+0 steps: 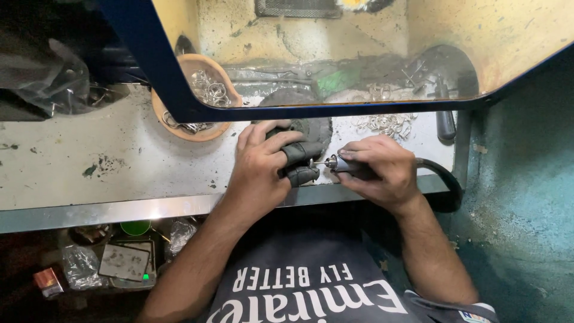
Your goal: Polishing small jewelry pieces using a stationary polishing wheel and a handheld rotary tool at a workbench.
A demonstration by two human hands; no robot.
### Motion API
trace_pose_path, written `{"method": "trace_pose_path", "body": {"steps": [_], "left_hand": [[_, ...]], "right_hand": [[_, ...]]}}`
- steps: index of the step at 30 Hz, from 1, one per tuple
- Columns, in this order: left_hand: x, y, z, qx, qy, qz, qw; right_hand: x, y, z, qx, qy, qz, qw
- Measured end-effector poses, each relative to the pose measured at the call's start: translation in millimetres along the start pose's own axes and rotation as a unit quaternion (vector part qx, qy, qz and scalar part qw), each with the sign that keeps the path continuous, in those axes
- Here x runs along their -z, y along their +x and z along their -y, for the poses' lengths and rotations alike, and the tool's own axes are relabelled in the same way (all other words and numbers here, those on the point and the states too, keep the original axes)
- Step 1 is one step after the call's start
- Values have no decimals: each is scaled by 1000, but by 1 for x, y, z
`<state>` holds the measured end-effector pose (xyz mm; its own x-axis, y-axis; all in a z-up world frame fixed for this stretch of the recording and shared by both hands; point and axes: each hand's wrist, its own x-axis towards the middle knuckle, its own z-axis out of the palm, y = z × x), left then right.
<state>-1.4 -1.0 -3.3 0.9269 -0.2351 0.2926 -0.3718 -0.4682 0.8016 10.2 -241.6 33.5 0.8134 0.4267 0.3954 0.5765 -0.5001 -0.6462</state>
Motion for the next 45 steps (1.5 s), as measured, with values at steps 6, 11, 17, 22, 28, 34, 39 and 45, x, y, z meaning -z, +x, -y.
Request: {"method": "trace_pose_path", "body": {"steps": [6, 11, 17, 22, 28, 34, 39, 45], "left_hand": [[4, 3, -4, -4, 11, -6, 1000], [6, 2, -3, -1, 0, -1, 1000], [8, 4, -7, -2, 4, 2, 1000], [5, 2, -2, -1, -3, 1, 1000], [14, 7, -10, 11, -9, 13, 1000], [10, 3, -7, 5, 4, 11, 1000], [6, 0, -2, 5, 9, 19, 1000], [6, -1, -3, 3, 3, 6, 1000]], "right_hand": [[-1, 2, 0, 13, 20, -19, 1000], [-2, 1, -1, 8, 8, -7, 1000], [-5, -3, -4, 16, -16, 6, 1000], [-7, -5, -6, 27, -31, 12, 999], [-11, -2, -3, 48, -45, 5, 998], [-11, -3, -4, 71, -64, -2, 995], [-10, 0, 2, 76, -78, -6, 994], [-12, -1, -1, 81, -71, -1, 994]]}}
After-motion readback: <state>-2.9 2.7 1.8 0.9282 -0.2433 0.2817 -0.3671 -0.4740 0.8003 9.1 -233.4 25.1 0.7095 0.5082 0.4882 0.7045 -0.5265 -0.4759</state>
